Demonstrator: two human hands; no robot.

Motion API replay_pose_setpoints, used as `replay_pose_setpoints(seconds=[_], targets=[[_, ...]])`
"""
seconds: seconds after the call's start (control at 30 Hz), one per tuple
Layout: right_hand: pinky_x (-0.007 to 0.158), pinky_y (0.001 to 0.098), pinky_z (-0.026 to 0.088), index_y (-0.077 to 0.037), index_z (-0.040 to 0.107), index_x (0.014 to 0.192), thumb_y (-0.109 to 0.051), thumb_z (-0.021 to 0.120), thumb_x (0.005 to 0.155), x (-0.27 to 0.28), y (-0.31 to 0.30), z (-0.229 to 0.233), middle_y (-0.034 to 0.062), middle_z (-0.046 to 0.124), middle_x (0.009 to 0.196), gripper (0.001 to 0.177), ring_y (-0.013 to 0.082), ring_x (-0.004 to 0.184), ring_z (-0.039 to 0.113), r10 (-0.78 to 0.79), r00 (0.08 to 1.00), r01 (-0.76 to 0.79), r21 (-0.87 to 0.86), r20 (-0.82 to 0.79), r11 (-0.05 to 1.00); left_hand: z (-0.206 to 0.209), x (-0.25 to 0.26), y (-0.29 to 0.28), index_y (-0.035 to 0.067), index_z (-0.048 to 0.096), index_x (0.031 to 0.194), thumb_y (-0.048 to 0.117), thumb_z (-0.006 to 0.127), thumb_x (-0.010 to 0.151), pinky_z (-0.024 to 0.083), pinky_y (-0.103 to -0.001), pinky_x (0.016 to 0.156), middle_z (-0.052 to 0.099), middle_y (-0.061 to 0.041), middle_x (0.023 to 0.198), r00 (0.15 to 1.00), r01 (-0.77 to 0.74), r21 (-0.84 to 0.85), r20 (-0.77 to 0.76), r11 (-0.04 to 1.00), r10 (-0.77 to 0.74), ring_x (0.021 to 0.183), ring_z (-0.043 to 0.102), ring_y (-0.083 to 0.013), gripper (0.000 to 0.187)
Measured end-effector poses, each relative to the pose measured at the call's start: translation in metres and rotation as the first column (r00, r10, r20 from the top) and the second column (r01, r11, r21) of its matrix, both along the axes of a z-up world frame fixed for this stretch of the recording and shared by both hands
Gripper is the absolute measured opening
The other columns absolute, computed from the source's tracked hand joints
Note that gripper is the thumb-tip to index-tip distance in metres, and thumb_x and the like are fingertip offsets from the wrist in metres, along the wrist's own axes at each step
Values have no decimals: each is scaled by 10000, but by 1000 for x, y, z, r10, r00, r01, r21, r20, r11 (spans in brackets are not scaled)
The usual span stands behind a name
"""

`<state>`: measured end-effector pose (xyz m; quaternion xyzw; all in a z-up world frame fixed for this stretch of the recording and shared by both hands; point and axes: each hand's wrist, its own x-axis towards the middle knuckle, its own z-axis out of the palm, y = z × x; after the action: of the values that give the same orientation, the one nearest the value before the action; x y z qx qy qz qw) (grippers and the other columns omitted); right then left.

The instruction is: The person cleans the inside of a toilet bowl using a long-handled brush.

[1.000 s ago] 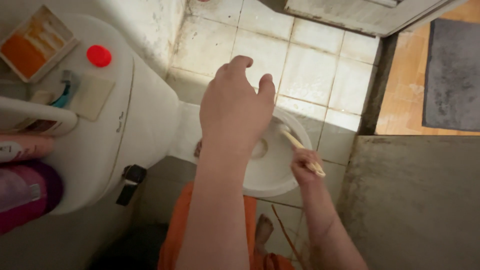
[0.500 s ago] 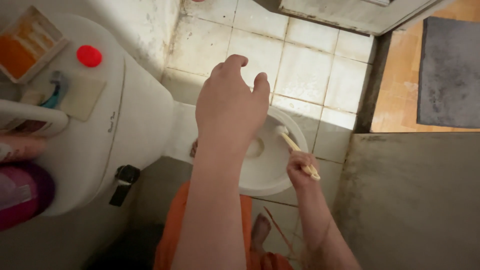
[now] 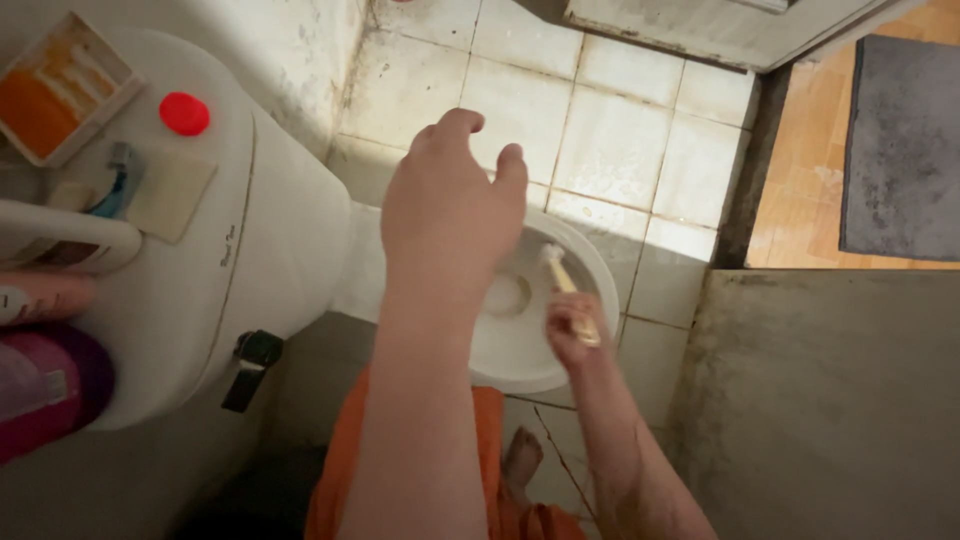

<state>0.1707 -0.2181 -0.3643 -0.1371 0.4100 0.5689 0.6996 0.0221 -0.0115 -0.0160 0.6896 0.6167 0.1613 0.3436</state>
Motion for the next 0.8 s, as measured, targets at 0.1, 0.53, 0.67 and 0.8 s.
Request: replay_pose_setpoints(seconds=[0.1,0.53,0.67,0.8], targets=[[456,235,506,72,550,1220,-75,500,1006,-51,33,-17,13,604,746,264,113,559,582,235,965,-228,-74,117,971,0,1,0,78,626,1281,358,655,913,514,-475,950,668,-149,1276,1000,9,54,25,998,-10,1155,644,-350,463],[440,240,519,42,612,1096,-104,519,1003,-42,15,-58,-2,577,705,197,109,483,544,223,973,-228,97,64,969,3,-7,7,87,615,1297,372,634,913,515,-462,960,652,-139,1302,1000,7,-11,-6,1000,-7,1136,660,-330,478],[441,227,500,-12,629,1014,-143,526,990,-137,10,-38,-2,581,704,169,100,496,545,759,561,-760,-159,329,631,0,-2,3,78,629,1280,357,655,910,514,-471,951,662,-148,1290,999,-1,45,42,999,-1,1162,642,-348,464],[442,214,482,-65,646,932,-183,533,977,-74,-6,-37,-3,584,703,169,92,509,547,727,632,-734,-93,269,673,1,-2,3,88,622,1290,361,650,905,520,-460,954,663,-142,1282,999,7,-23,41,1000,-6,1164,643,-338,473]])
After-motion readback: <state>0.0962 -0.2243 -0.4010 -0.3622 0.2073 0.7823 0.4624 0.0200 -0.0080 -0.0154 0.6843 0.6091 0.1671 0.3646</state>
